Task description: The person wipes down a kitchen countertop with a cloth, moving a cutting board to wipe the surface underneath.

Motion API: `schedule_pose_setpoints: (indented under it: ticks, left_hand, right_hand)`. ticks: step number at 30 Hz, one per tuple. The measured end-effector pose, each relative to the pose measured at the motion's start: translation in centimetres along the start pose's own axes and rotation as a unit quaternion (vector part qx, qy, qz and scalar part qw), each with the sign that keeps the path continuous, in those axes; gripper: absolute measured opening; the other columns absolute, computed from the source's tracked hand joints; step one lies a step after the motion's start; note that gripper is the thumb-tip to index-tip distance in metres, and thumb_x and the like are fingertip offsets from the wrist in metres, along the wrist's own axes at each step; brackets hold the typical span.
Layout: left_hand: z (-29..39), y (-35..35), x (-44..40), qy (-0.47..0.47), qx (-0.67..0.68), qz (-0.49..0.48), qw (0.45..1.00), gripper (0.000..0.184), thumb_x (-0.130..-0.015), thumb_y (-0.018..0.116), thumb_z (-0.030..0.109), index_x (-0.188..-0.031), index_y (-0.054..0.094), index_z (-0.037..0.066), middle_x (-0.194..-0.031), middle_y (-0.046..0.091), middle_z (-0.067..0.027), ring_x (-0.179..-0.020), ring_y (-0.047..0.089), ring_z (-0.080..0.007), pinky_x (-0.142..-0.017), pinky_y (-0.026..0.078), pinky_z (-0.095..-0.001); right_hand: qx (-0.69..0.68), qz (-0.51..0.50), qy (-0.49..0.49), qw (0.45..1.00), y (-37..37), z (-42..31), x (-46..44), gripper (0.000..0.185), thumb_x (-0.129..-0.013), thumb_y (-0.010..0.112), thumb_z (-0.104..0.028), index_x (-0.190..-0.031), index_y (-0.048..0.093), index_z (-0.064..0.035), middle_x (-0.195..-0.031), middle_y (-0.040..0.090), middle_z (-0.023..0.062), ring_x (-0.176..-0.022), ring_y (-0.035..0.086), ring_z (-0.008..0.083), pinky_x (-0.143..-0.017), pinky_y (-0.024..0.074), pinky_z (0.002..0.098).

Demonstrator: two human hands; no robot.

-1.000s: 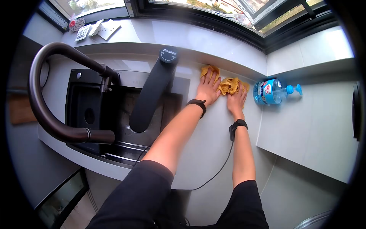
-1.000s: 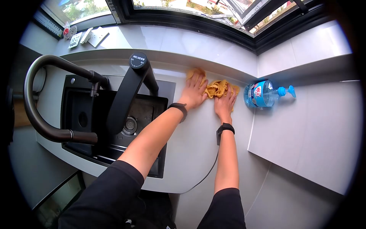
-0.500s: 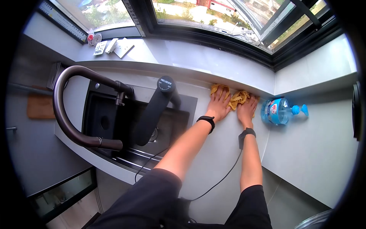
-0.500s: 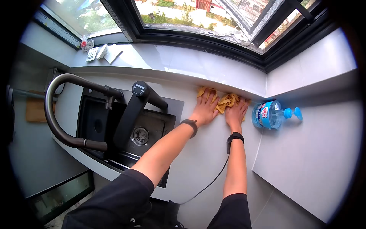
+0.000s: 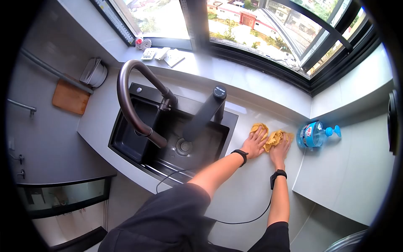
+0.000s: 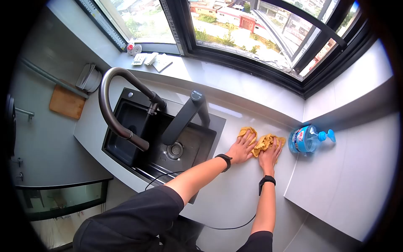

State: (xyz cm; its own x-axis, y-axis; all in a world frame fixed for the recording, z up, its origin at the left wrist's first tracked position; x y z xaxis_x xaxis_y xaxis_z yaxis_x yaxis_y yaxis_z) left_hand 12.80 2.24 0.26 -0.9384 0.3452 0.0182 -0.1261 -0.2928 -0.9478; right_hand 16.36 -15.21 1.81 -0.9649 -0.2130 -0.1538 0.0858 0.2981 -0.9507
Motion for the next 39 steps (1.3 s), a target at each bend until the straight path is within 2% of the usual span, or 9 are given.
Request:
schedule_pose_setpoints:
  ticks: [5,9,14,19,26,32,34,37,39]
  left_hand:
    - [0.4,-0.6,-3.5,-0.006,0.015,0.000,1.000,0.069,-0.096,0.045,0.048,-0.155,0.036,0.013,-0.166,0.018,-0.0136,-0.154,0.004,-0.0364,-0.120,0.018,-0.0506]
    - [0.6,-0.9,-8.0,-0.040,0.030,-0.024,0.998,0.068,-0.097,0.042,0.049,-0.155,0.035,0.013,-0.165,0.018,-0.0137,-0.154,0.003,-0.0366,-0.121,0.014,-0.0509]
    - [-0.1,-1.9,-10.5,-0.037,0.055,-0.071,0.995,0.069,-0.098,0.039,0.051,-0.156,0.034,0.013,-0.165,0.019,-0.0142,-0.153,0.003,-0.0379,-0.122,0.010,-0.0530]
    - [-0.2,-1.4,-11.1,-0.037,0.033,-0.057,0.997,0.069,-0.098,0.037,0.051,-0.155,0.034,0.012,-0.164,0.022,-0.0152,-0.153,0.004,-0.0395,-0.121,0.010,-0.0549]
    - [-0.1,-0.6,-10.9,-0.032,0.030,-0.002,0.999,0.069,-0.098,0.038,0.049,-0.154,0.034,0.010,-0.163,0.022,-0.0181,-0.152,0.006,-0.0409,-0.119,0.013,-0.0574]
    - [1.2,0.6,-2.9,-0.010,0.001,0.034,0.999,0.066,-0.096,0.045,0.047,-0.148,0.045,0.007,-0.164,0.020,-0.0190,-0.152,0.007,-0.0412,-0.118,0.019,-0.0563]
    - [1.6,2.4,1.5,0.012,-0.032,0.056,0.998,0.065,-0.096,0.046,0.047,-0.147,0.047,0.008,-0.164,0.020,-0.0185,-0.152,0.008,-0.0406,-0.116,0.021,-0.0557]
    - [2.5,1.5,8.7,0.045,-0.047,0.001,0.998,0.062,-0.097,0.045,0.046,-0.146,0.048,0.008,-0.165,0.015,-0.0173,-0.153,0.004,-0.0398,-0.115,0.024,-0.0547]
    - [2.6,1.1,13.8,0.075,0.002,-0.013,0.997,0.058,-0.098,0.045,0.043,-0.144,0.051,0.007,-0.166,0.013,-0.0172,-0.154,0.001,-0.0378,-0.116,0.024,-0.0540]
  right_hand:
    - [-0.044,0.017,0.038,0.998,0.8,1.1,-2.4,0.068,-0.092,0.062,-0.023,-0.147,0.031,0.0012,-0.154,0.030,0.0099,-0.147,0.016,0.0405,-0.122,0.0147,0.0536]
    - [-0.025,0.018,0.033,0.999,1.6,2.7,-6.2,0.065,-0.093,0.060,-0.021,-0.147,0.031,0.0010,-0.155,0.028,0.0127,-0.146,0.018,0.0423,-0.121,0.0162,0.0531]
    - [0.019,0.012,0.048,0.999,3.4,4.9,-8.3,0.061,-0.095,0.057,-0.022,-0.144,0.035,0.0046,-0.150,0.032,0.0163,-0.141,0.023,0.0441,-0.120,0.0186,0.0536]
    - [0.053,0.018,0.044,0.998,3.5,4.7,-8.7,0.059,-0.094,0.058,-0.023,-0.141,0.038,0.0070,-0.147,0.035,0.0177,-0.138,0.027,0.0454,-0.119,0.0206,0.0541]
    - [0.051,0.016,0.044,0.998,3.5,4.6,-8.8,0.047,-0.095,0.056,-0.028,-0.131,0.056,0.0017,-0.150,0.033,0.0170,-0.140,0.025,0.0457,-0.118,0.0225,0.0556]
    - [-0.016,0.077,-0.063,0.995,1.3,1.9,-2.6,0.047,-0.092,0.060,-0.024,-0.135,0.056,-0.0060,-0.151,0.032,0.0115,-0.145,0.019,0.0427,-0.120,0.0218,0.0561]
    - [-0.029,0.056,-0.088,0.994,0.1,0.3,1.0,0.048,-0.091,0.062,-0.024,-0.135,0.054,-0.0080,-0.152,0.030,0.0109,-0.145,0.019,0.0434,-0.120,0.0217,0.0553]
    - [-0.090,0.015,-0.111,0.990,-1.4,-2.3,6.9,0.053,-0.087,0.065,-0.023,-0.137,0.052,-0.0079,-0.152,0.031,0.0111,-0.147,0.017,0.0438,-0.121,0.0214,0.0558]
    - [-0.118,-0.018,-0.133,0.984,-1.6,-3.5,10.8,0.056,-0.085,0.065,-0.021,-0.137,0.051,-0.0060,-0.153,0.031,0.0107,-0.148,0.016,0.0439,-0.121,0.0207,0.0575]
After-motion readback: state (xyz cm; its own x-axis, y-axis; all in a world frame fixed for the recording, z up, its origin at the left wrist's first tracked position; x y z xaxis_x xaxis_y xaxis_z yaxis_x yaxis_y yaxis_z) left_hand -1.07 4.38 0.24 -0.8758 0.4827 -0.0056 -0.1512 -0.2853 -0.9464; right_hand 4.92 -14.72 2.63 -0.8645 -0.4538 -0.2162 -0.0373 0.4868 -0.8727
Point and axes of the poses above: each hand's wrist, its own x-axis away from the middle knuckle, its own y-axis out of the palm, z = x × y, the point moved 1 cm from there along -x, towards the middle knuckle
